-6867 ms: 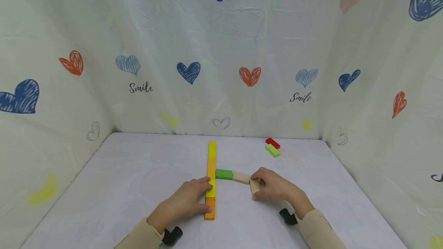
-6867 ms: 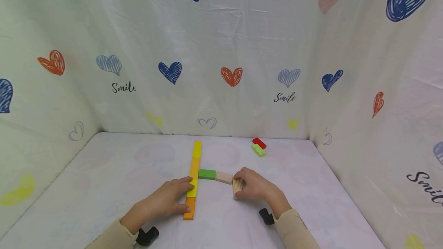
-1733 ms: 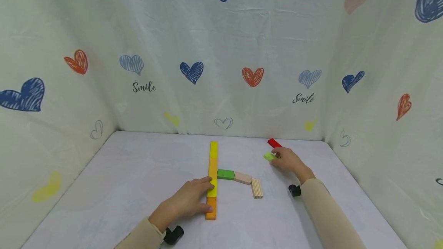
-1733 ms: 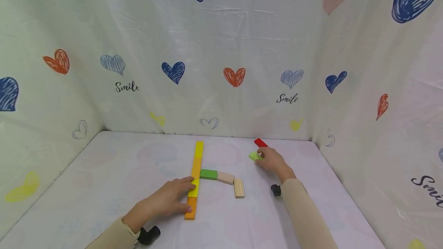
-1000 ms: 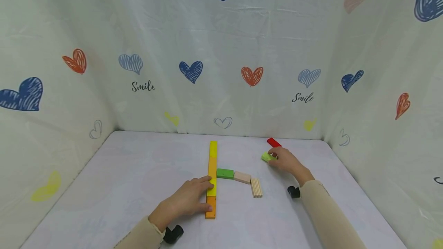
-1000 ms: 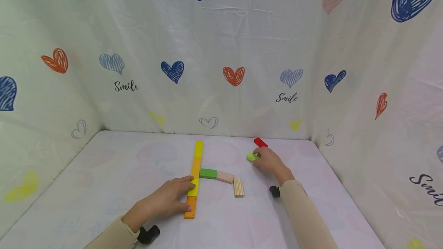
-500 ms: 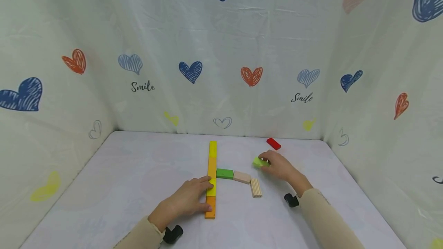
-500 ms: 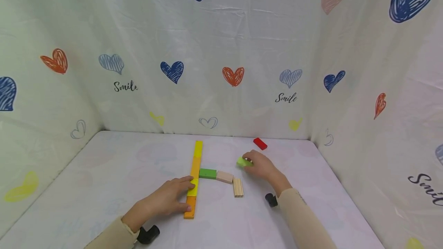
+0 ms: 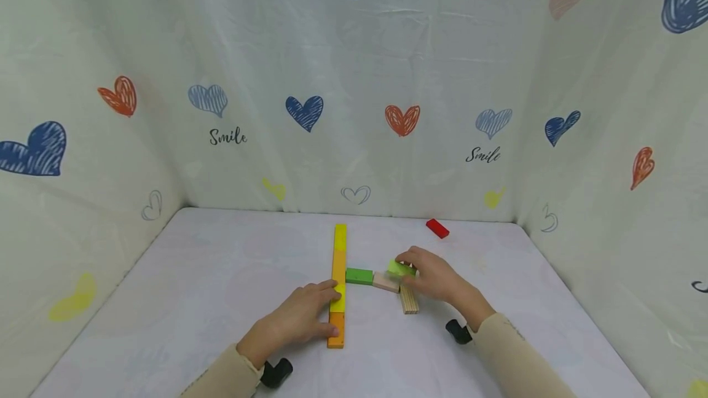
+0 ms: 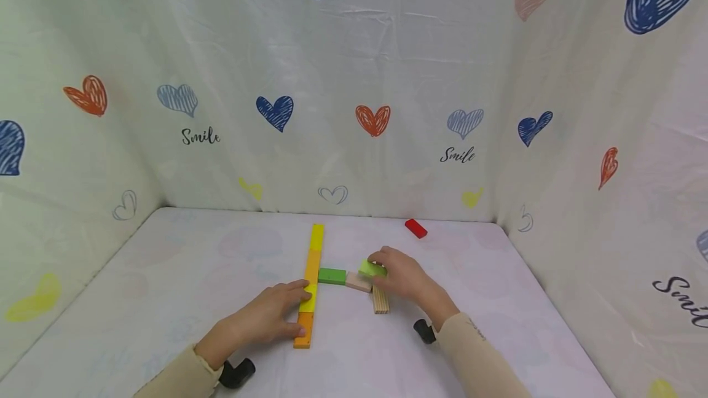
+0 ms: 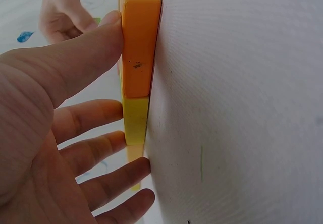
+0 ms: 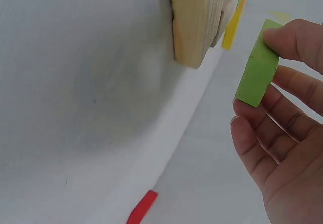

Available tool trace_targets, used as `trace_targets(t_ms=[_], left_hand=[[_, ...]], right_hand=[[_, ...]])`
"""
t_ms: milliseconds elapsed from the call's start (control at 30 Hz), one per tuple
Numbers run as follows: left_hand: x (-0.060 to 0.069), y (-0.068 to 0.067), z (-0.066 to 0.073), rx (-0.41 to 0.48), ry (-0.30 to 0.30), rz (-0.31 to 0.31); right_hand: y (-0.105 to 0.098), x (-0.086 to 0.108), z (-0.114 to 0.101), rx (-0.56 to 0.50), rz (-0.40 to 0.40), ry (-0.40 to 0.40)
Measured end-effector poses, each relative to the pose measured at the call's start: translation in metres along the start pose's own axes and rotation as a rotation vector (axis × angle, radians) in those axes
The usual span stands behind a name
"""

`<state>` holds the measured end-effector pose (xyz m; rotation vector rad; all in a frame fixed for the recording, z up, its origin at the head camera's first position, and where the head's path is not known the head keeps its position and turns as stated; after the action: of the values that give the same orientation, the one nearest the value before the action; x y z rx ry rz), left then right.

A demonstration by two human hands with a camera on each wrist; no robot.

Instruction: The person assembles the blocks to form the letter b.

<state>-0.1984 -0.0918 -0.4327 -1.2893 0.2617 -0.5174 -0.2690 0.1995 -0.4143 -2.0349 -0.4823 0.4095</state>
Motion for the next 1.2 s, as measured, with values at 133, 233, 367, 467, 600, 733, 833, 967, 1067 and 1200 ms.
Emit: trace_targets(t_ms=[133,233,367,467,600,733,833,967,1067,1200], left_hand=[[0.0,0.0,-0.001,0.007,0.001,-0.002],[0.0,0.0,-0.001,0.002,0.007,0.004],[-0.002,0.0,-0.002,-0.013,0.014,0.011],[-0.002,0.001,-0.003,-0.015,0.019,0.014],[-0.002,0.002,-0.003,-0.017,0.023,0.014],[-0.003,0.002,-0.003,-0.009,0.014,0.004],[-0.002,0.002,-0.003,0.0,0.007,0.0],[-0.002,0.002,-0.003,0.01,0.011,0.003],[-0.002,0.001,-0.003,0.011,0.018,0.006],[-0.001,0.0,-0.002,0.014,0.02,0.005]], right_hand=[[0.005,0.003,-0.016,0.03,-0.04,-0.052],[0.01,0.005,-0.026,0.043,-0.075,-0.06],[0.017,0.008,-0.038,0.054,-0.118,-0.074],[0.022,0.011,-0.044,0.071,-0.139,-0.118],[0.029,0.016,-0.051,0.08,-0.169,-0.16],[0.036,0.02,-0.06,0.075,-0.204,-0.188],[0.041,0.022,-0.065,0.054,-0.22,-0.221],[0.046,0.024,-0.069,0.044,-0.235,-0.262],[0.049,0.025,-0.072,0.055,-0.256,-0.277],[0.052,0.027,-0.077,0.064,-0.291,-0.284]])
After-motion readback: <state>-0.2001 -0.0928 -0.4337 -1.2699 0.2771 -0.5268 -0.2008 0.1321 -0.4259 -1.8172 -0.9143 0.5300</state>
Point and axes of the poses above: each hand's wrist, its own x-axis away from the middle knuckle, its own y-axis out of the palm, z = x × y, the point moved 1 cm from there along -x, towards the middle knuckle, and after that the axes turned 9 degrees about -x, right-handed, at the moved point
